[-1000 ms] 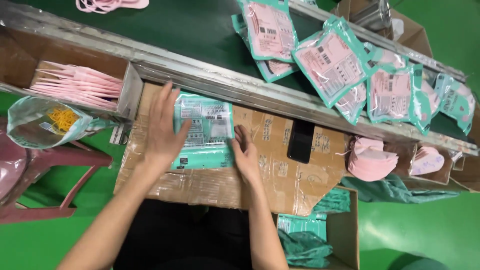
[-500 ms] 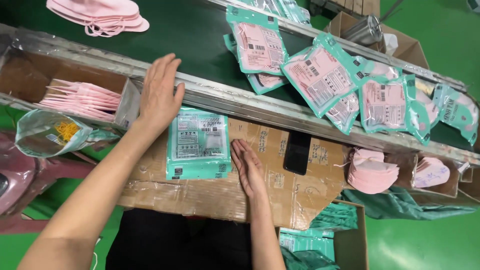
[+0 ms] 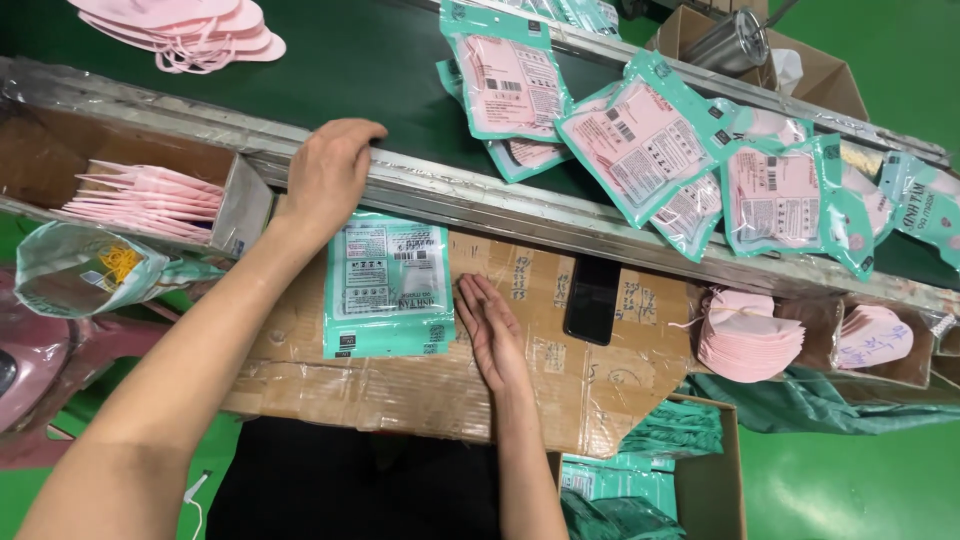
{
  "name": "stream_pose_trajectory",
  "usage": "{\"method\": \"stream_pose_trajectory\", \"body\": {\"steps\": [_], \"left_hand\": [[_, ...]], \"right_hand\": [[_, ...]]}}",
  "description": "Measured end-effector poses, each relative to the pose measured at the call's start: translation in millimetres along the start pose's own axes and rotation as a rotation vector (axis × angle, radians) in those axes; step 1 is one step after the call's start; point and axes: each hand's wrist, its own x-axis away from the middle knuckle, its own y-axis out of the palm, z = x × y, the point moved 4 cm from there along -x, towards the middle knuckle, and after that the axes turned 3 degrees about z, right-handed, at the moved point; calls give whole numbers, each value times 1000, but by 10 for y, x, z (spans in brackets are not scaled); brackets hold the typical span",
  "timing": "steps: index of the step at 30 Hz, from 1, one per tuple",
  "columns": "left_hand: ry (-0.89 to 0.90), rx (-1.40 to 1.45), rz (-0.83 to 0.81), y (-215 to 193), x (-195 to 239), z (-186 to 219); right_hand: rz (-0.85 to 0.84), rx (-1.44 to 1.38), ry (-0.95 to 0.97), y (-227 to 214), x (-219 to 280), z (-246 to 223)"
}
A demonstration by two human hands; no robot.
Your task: The person stacks pink face masks, opens a teal resealable plastic pouch, inserts the stack of masks into the pouch, presses the pouch closed, and places the packed pouch on the conveyor, repeating the cycle with masks taken from boxes beside the work surface.
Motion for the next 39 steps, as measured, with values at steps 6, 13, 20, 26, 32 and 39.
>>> {"method": "stream_pose_trajectory", "body": {"steps": [6,13,20,26,32,39], "left_hand": [[96,-209,54,13,-93,-61],[112,-387,-24,517,-761,-971],[395,-237,-66,661,-625,191],[734,246,-431,127,778,1965],[86,548,-292,200,1149,1542],[-108,564,-560,896,1912,1253]], "right_hand": [[15,20,4,28,17,-8],[26,51,-18,-26,-8,52],[415,956,-488,297,508,-816],[176,1623,-1059,1000,1247,-1468],[337,1233,-569,171,1212,-1328],[85,1366,-432,243,1207,-881]]}}
